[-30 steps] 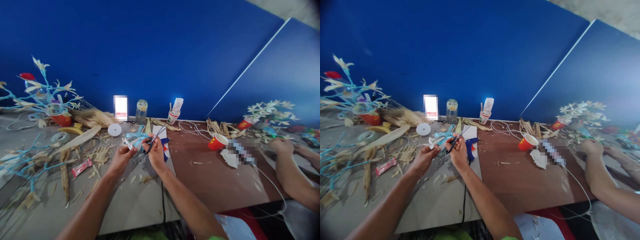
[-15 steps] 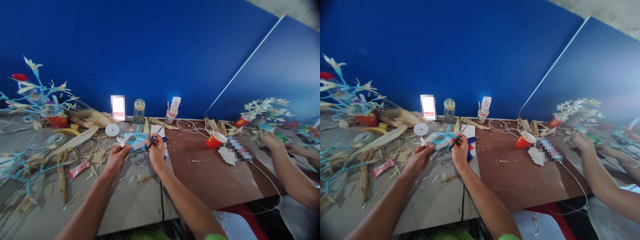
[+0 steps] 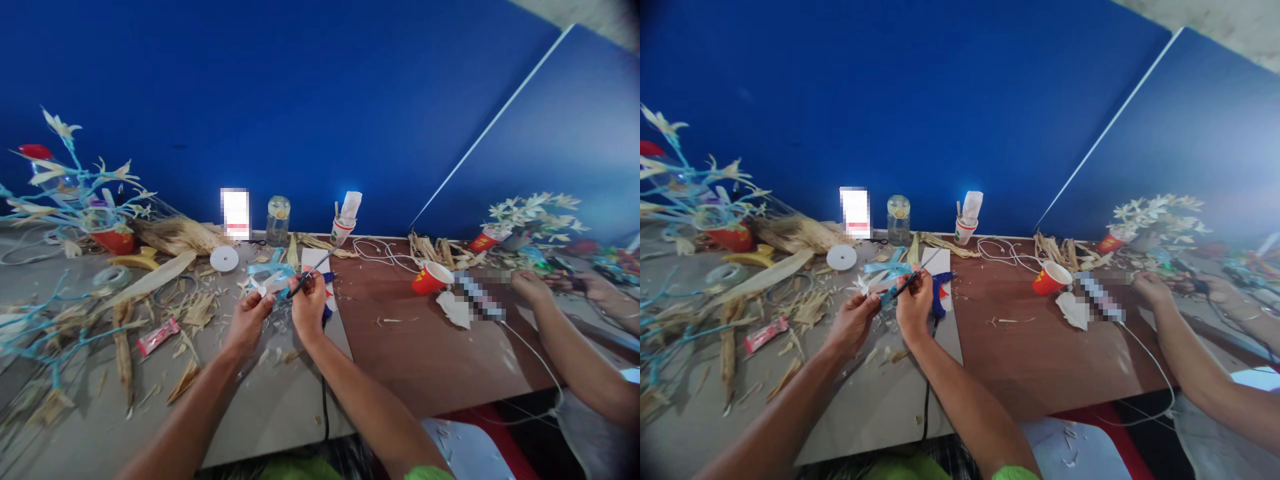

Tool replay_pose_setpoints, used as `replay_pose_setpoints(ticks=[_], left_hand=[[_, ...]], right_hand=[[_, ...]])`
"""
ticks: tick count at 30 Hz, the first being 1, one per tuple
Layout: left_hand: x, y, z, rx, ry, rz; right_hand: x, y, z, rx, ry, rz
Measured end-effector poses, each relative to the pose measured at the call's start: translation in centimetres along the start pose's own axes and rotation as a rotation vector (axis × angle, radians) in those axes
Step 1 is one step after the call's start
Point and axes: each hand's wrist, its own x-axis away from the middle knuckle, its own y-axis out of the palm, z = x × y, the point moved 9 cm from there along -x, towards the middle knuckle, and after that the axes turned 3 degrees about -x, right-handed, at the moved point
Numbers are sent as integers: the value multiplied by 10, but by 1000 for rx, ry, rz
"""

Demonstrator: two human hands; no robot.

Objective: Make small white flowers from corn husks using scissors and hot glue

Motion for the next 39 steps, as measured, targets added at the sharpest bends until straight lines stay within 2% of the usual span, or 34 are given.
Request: replay_pose_setpoints(ticks=[9, 16, 21, 25, 28, 33, 39], left_hand=[[2, -6, 15, 124, -4, 147], [-2, -16, 25, 245, 13, 190], [-8, -22, 29, 206, 54, 123], [-7, -28, 37, 171, 88, 136], [-7, -30, 43, 144, 109, 157], [-8, -34, 47, 121, 120, 198], [-8, -36, 47, 107, 117, 209]], right_hand=[[15, 13, 4, 40, -27, -104], [22, 18, 8, 69, 58, -200], [34, 29, 16, 89, 291, -447], [42, 36, 11, 115, 366, -618], [44, 39, 7, 138, 393, -691], [45, 38, 10, 217, 441, -745], [43, 35, 11, 308, 425, -773]])
